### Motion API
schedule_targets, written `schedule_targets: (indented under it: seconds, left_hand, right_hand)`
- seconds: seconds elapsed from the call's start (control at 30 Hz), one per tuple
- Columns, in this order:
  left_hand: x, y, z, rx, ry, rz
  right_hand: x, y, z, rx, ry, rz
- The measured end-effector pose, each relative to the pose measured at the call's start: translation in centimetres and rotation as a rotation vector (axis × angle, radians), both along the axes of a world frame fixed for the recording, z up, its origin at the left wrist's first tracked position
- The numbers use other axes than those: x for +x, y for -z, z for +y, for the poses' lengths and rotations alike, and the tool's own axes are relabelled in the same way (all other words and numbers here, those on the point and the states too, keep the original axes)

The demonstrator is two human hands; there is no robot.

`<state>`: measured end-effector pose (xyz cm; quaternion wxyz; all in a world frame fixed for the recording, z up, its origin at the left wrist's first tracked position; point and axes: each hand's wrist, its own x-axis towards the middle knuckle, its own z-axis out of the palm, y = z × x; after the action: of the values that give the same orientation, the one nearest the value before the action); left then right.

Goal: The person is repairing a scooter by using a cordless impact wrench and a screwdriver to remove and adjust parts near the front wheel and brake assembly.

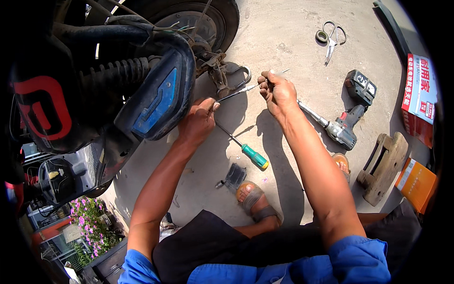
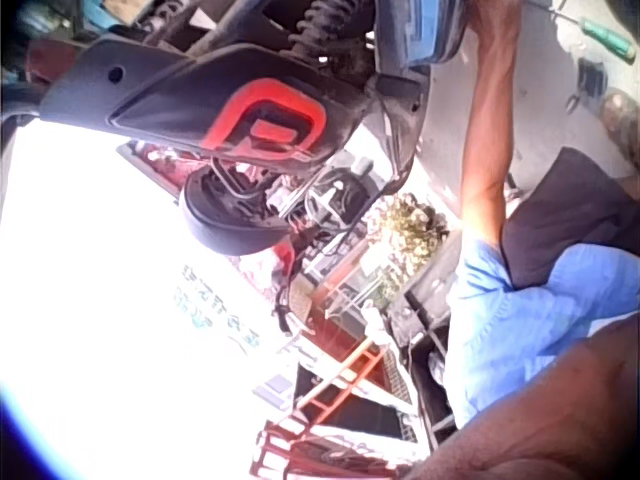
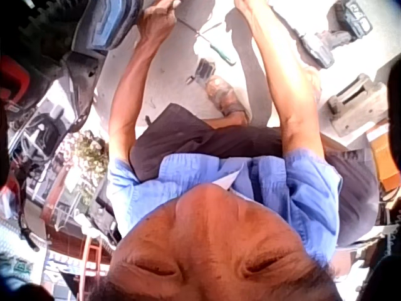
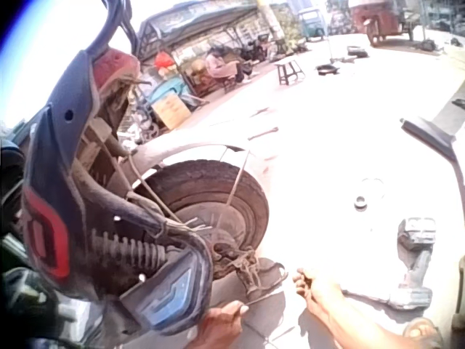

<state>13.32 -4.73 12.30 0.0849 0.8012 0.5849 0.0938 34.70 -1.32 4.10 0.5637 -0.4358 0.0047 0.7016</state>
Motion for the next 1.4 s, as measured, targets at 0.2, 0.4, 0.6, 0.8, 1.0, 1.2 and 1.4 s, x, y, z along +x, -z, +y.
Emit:
schedule_targets:
  seconds: [0.2, 0.4, 0.6, 0.8, 1.0, 1.2, 1.4]
  left_hand:
    - [-0.3, -0.1, 1.3, 0.006, 0.063, -0.005]
    - [0.8, -0.4, 1.2, 0.041, 0.157, -0.018]
    - [3.6, -0.9, 1.5, -0.029, 0.223, -0.014]
    - [2.6, 0.8, 0.4, -0.097, 0.114, -0.093]
    - [-0.3, 1.4, -1.1, -0.121, -0.075, -0.095]
    - [-6.0, 3.6, -2.1, -0.094, -0.158, -0.133]
    - [-10.9, 5.6, -3.4, -0.088, -0.291, -0.226]
  right_hand:
    - [1.5, 0.0, -0.6, 0.104, -0.076, 0.024]
    - [0.5, 0.4, -2.2, 0.063, -0.081, 0.094]
    - [0.7, 1.0, -2.7, 0.072, -0.055, 0.096]
    - [-0.6, -0.3, -2.4, -0.056, -0.018, 0.036]
    - [-2.2, -1.0, -3.4, 0.117, -0.234, -0.006]
    - [-7.1, -1.5, -4.1, 0.171, -0.329, -0.153]
    - [-12.6, -2.6, -2.9, 0.350, -0.357, -0.656]
